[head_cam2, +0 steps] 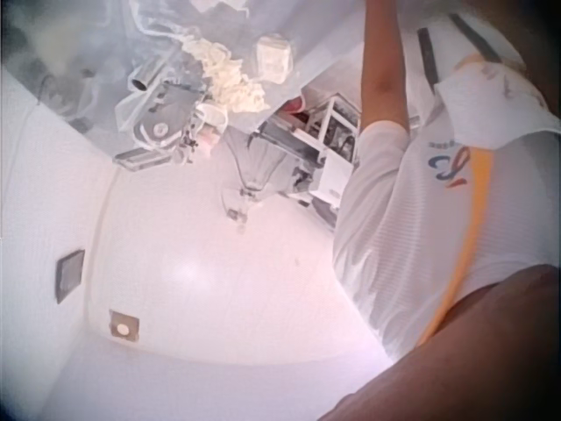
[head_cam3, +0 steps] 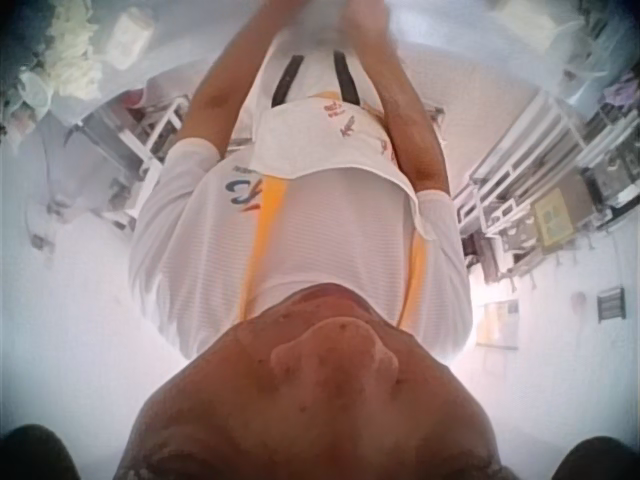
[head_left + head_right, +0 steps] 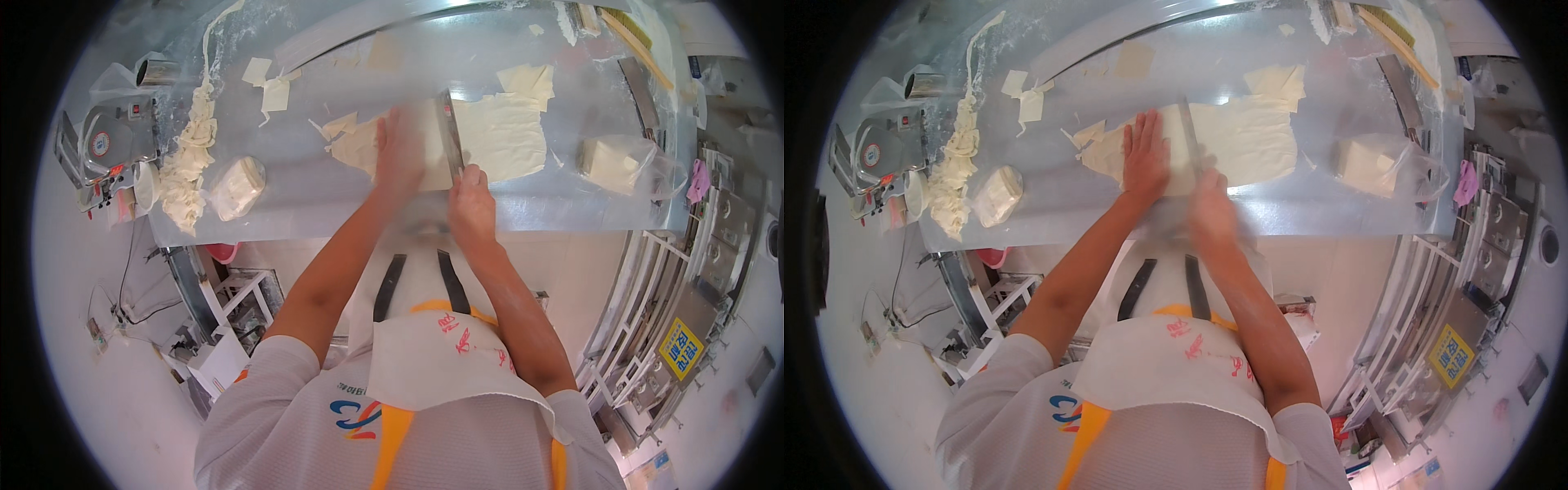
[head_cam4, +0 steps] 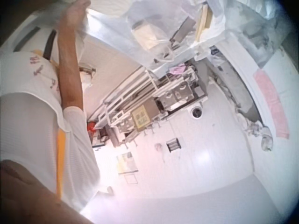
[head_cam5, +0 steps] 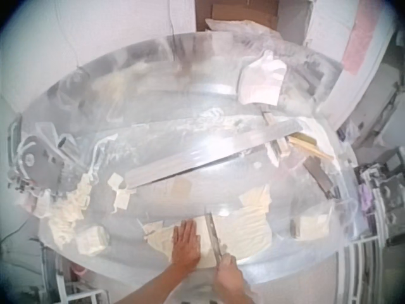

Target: The person separates and folds thin tofu sheets by hand at a stainless steel prep table, then uses a large kitchen knife to trim edges and cut them into blocks.

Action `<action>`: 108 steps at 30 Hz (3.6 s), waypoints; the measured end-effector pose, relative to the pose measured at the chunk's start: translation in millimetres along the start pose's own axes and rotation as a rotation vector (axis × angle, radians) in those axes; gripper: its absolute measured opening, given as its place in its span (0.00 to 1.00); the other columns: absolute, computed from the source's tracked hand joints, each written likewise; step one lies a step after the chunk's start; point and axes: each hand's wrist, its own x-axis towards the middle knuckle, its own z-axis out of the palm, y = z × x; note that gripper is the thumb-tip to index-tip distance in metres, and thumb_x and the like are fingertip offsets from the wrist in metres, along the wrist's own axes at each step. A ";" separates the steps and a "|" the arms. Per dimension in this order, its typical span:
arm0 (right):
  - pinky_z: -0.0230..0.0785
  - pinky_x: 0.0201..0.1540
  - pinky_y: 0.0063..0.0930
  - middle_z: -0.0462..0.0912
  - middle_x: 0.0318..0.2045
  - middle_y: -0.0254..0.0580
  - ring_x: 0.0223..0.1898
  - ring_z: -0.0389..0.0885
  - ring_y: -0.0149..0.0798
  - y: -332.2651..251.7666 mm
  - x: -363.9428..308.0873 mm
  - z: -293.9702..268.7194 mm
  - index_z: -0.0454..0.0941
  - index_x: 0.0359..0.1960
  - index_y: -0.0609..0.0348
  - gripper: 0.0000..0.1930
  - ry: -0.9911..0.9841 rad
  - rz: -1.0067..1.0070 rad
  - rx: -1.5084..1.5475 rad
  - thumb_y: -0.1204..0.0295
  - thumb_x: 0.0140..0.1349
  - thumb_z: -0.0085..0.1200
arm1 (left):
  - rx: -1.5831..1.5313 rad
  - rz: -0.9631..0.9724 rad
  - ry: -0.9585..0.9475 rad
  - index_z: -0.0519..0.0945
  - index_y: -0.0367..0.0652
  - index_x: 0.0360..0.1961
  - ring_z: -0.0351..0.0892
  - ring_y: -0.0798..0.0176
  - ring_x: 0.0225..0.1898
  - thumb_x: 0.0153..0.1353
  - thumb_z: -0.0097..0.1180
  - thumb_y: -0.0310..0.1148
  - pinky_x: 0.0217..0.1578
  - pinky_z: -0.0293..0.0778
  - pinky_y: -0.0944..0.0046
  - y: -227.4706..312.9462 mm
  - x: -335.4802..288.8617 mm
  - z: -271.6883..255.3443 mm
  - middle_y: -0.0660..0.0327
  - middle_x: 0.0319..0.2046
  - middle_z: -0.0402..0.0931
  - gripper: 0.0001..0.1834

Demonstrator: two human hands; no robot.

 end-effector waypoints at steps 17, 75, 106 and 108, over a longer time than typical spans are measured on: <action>0.79 0.47 0.64 0.78 0.48 0.78 0.44 0.83 0.78 -32.9 11.9 33.4 0.62 0.56 0.71 0.14 -0.146 0.082 -0.132 0.81 0.72 0.45 | -0.061 -0.006 0.056 0.66 0.40 0.78 0.59 0.40 0.80 0.75 0.56 0.39 0.79 0.50 0.33 2.6 -4.6 -13.3 0.52 0.79 0.64 0.34; 0.82 0.50 0.47 0.81 0.51 0.50 0.49 0.85 0.57 395.1 -39.1 -284.1 0.77 0.60 0.53 0.22 0.598 0.336 -0.055 0.69 0.66 0.69 | -0.778 -0.984 -0.119 0.82 0.36 0.47 0.83 0.68 0.37 0.59 0.79 0.33 0.38 0.78 0.64 76.3 28.0 4.2 0.63 0.37 0.85 0.21; 0.76 0.60 0.34 0.87 0.56 0.36 0.56 0.85 0.33 212.2 21.8 -281.8 0.83 0.60 0.60 0.19 -0.735 0.152 1.344 0.61 0.76 0.62 | -1.387 -0.584 -0.063 0.82 0.35 0.55 0.83 0.74 0.44 0.72 0.63 0.21 0.49 0.77 0.72 340.7 31.6 -181.9 0.63 0.46 0.87 0.12; 0.78 0.57 0.34 0.89 0.51 0.39 0.53 0.87 0.36 223.0 22.4 -271.6 0.83 0.57 0.60 0.14 -0.625 0.221 1.108 0.67 0.75 0.61 | -1.335 -0.691 -0.074 0.82 0.35 0.54 0.82 0.75 0.42 0.73 0.63 0.24 0.50 0.76 0.73 304.1 20.5 -124.4 0.65 0.43 0.87 0.11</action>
